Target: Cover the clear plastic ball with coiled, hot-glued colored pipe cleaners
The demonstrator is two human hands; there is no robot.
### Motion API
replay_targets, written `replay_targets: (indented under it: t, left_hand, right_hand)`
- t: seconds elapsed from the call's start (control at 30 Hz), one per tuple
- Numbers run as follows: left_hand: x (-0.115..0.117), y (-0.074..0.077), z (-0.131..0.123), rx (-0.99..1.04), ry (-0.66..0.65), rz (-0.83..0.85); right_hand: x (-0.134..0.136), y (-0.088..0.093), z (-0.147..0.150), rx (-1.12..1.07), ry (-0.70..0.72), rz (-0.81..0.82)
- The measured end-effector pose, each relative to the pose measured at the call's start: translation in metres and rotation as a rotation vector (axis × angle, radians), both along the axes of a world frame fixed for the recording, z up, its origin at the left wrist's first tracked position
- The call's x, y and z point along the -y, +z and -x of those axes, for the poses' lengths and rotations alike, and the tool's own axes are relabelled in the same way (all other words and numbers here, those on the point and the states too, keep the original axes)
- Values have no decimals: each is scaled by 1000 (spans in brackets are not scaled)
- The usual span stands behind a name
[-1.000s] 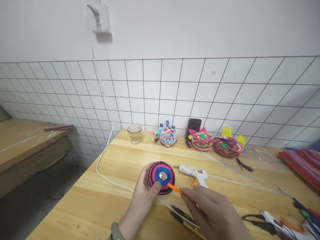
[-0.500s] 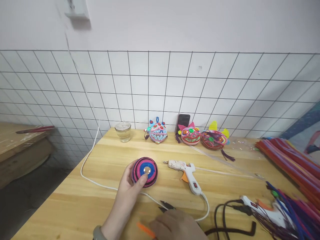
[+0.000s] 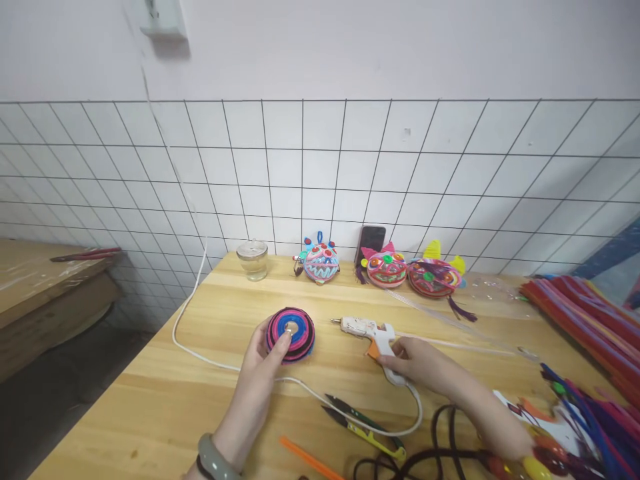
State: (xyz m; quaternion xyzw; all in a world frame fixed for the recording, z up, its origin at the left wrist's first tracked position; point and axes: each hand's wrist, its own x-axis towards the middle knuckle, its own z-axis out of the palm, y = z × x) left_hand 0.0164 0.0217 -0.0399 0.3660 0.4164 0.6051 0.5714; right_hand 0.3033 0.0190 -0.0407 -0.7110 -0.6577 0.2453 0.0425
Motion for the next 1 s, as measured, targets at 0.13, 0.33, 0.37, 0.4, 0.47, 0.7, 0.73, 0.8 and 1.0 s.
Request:
replay_targets:
  t: [0.13, 0.33, 0.37, 0.4, 0.47, 0.7, 0.73, 0.8, 1.0]
  left_hand:
    - [-2, -4, 0, 19, 2, 7]
    - [-1, -6, 1, 27, -8, -58]
    - [-1, -6, 1, 26, -16, -76]
    - [-1, -6, 1, 25, -22, -95]
    - [-1, -5, 1, 20, -27, -133]
    - [3, 3, 2, -41, -4, -216]
    - [3, 4, 2, -54, 4, -222]
    - [4, 4, 1, -69, 29, -226]
    - [2, 4, -3, -14, 65, -208]
  right_hand:
    - [-6, -16, 3, -44, -82, 47]
    - [-3, -10, 8, -501, -167, 164]
    - [-1, -8, 11, -598, -175, 180]
    - [1, -6, 14, -688, -179, 186]
    - [3, -3, 21, -844, -181, 168]
    - [9, 23, 35, -1134, -189, -102]
    - [11, 28, 36, -1153, -179, -139]
    - [15, 35, 37, -1173, -137, -203]
    - [32, 45, 49, -1093, -112, -340]
